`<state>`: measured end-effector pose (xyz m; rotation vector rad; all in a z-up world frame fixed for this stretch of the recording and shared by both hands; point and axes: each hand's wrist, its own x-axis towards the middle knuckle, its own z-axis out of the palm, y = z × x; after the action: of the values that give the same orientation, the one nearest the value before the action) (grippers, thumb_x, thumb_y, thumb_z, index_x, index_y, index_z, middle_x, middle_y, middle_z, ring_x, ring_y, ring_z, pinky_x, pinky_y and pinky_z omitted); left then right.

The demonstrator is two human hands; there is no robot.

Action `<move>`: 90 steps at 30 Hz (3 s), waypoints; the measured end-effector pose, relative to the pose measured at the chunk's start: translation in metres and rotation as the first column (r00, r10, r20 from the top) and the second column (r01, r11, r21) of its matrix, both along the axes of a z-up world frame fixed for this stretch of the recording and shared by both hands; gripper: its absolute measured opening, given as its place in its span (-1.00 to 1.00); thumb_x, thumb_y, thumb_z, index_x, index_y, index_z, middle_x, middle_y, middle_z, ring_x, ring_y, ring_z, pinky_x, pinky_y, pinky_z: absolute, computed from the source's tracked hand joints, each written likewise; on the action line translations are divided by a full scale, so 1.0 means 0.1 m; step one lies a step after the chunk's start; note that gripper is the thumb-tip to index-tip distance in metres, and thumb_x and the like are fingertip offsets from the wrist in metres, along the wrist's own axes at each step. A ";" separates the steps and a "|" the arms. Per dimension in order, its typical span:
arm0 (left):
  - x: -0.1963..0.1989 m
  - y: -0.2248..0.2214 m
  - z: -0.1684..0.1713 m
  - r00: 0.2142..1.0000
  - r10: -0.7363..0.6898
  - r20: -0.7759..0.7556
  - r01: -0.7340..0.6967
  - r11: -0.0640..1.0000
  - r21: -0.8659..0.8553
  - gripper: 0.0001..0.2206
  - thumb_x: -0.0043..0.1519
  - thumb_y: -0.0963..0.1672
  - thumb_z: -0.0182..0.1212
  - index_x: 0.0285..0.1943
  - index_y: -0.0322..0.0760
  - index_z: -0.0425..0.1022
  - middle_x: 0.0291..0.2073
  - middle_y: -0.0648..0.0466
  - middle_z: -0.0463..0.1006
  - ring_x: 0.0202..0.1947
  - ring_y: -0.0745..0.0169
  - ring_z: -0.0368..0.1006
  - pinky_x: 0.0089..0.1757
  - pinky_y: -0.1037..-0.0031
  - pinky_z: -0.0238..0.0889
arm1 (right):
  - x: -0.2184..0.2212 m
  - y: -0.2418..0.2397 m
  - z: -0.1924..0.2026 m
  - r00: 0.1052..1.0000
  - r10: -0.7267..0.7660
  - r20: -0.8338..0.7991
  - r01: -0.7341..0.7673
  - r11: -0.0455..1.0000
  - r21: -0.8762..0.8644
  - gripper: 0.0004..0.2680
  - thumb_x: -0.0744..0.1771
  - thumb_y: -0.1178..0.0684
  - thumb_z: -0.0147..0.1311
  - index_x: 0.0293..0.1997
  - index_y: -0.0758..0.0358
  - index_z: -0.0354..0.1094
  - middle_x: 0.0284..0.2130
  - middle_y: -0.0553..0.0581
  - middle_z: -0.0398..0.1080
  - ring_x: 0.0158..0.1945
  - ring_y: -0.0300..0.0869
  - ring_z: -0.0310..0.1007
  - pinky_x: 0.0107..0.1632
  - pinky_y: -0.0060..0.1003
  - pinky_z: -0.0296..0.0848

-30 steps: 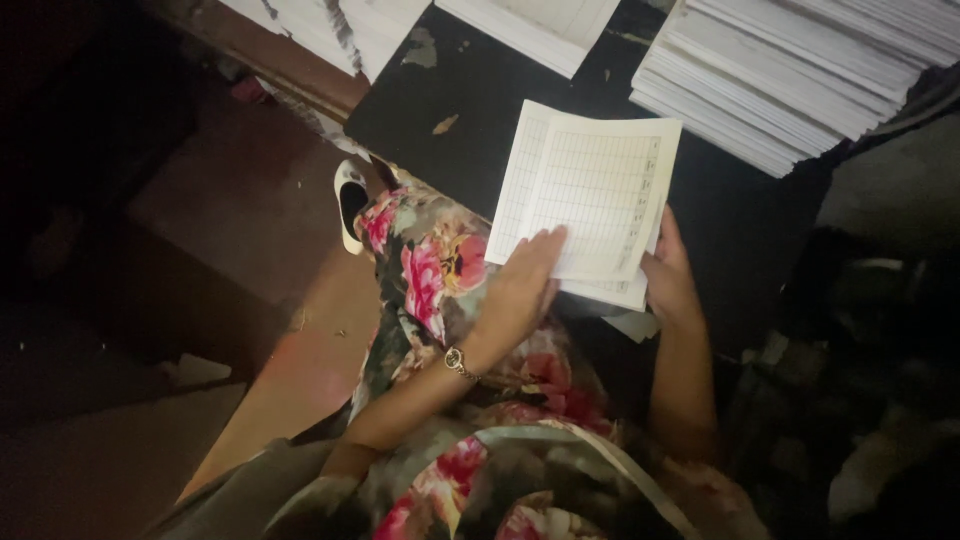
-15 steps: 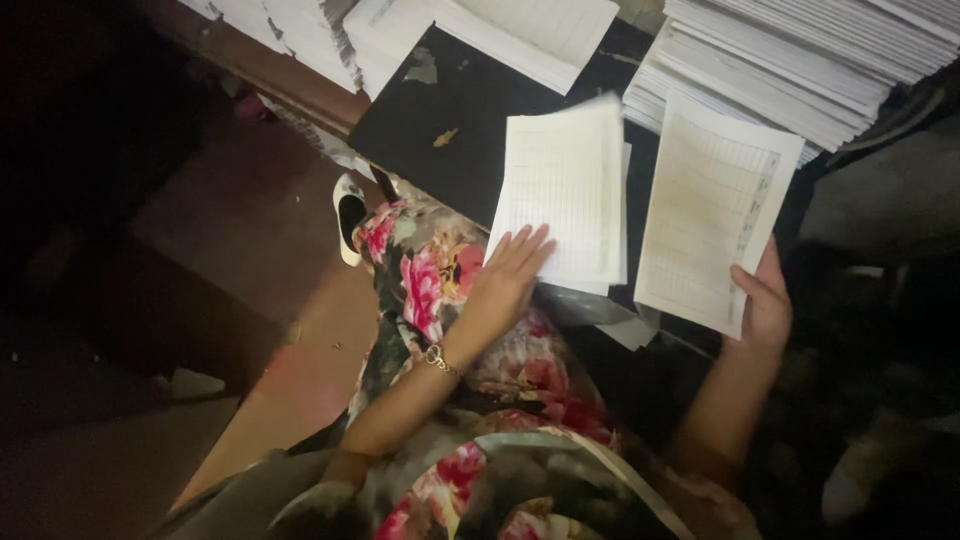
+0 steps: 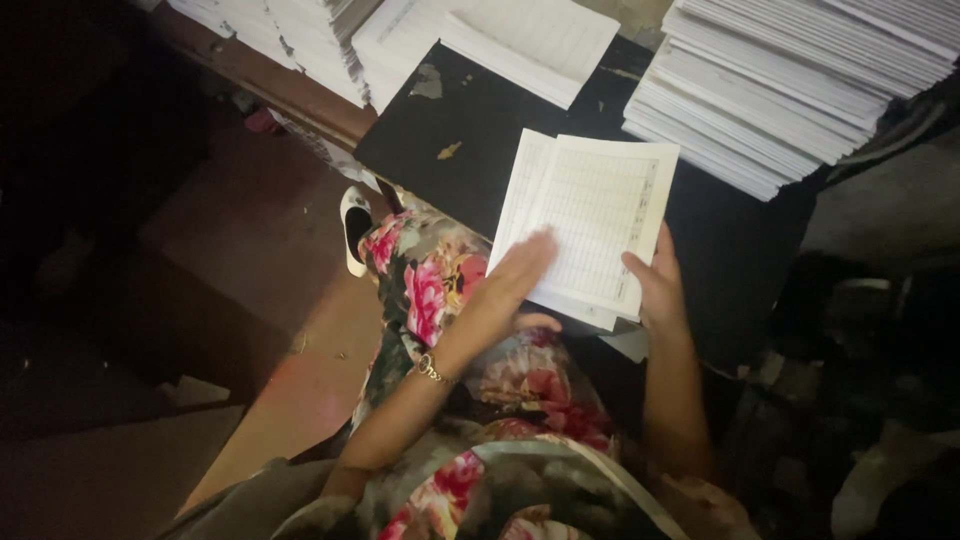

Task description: Inspecting and flipping through stacks of printed paper at a production desk.

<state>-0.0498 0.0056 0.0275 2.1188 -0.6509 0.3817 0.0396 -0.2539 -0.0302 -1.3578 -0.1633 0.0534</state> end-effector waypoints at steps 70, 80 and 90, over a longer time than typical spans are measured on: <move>0.07 -0.18 -0.44 0.950 0.310 0.026 -0.287 0.907 -0.307 -0.71 0.35 -0.28 -0.04 0.20 -0.49 0.48 0.10 -0.36 0.54 0.11 -0.33 0.48 0.13 0.04 0.36 | -0.05 -0.35 0.10 0.998 -0.049 0.046 0.049 0.999 0.003 -0.39 0.31 0.29 0.03 0.55 0.30 -0.23 0.39 0.38 0.09 0.37 0.05 0.18 0.39 0.12 0.15; 0.00 -0.05 -0.22 0.998 0.048 -0.030 -0.040 0.975 0.219 -0.36 0.10 -0.35 0.04 0.46 -0.27 0.22 0.47 -0.15 0.16 0.48 -0.19 0.09 0.44 0.08 -0.14 | -0.36 -0.79 0.89 0.986 -0.107 0.126 0.098 0.992 0.075 -0.42 0.28 0.12 -0.13 0.52 0.40 -0.20 0.44 0.38 -0.02 0.45 0.07 0.05 0.51 -0.17 0.03; 0.04 0.02 0.02 0.994 -0.059 -0.087 0.049 0.992 -0.120 0.01 -0.19 -0.05 0.65 0.51 -0.25 0.17 0.46 -0.16 0.20 0.44 -0.19 0.14 0.37 0.15 0.00 | -0.08 -0.10 -0.15 1.000 0.008 0.007 -0.008 1.000 0.009 -0.39 0.34 0.29 -0.02 0.57 0.25 -0.35 0.40 0.48 -0.02 0.43 0.19 0.04 0.41 0.12 0.06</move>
<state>-0.0454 0.0074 0.0297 1.9898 -0.6169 0.2854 0.0316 -0.2642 -0.0456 -1.3486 -0.1745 0.0552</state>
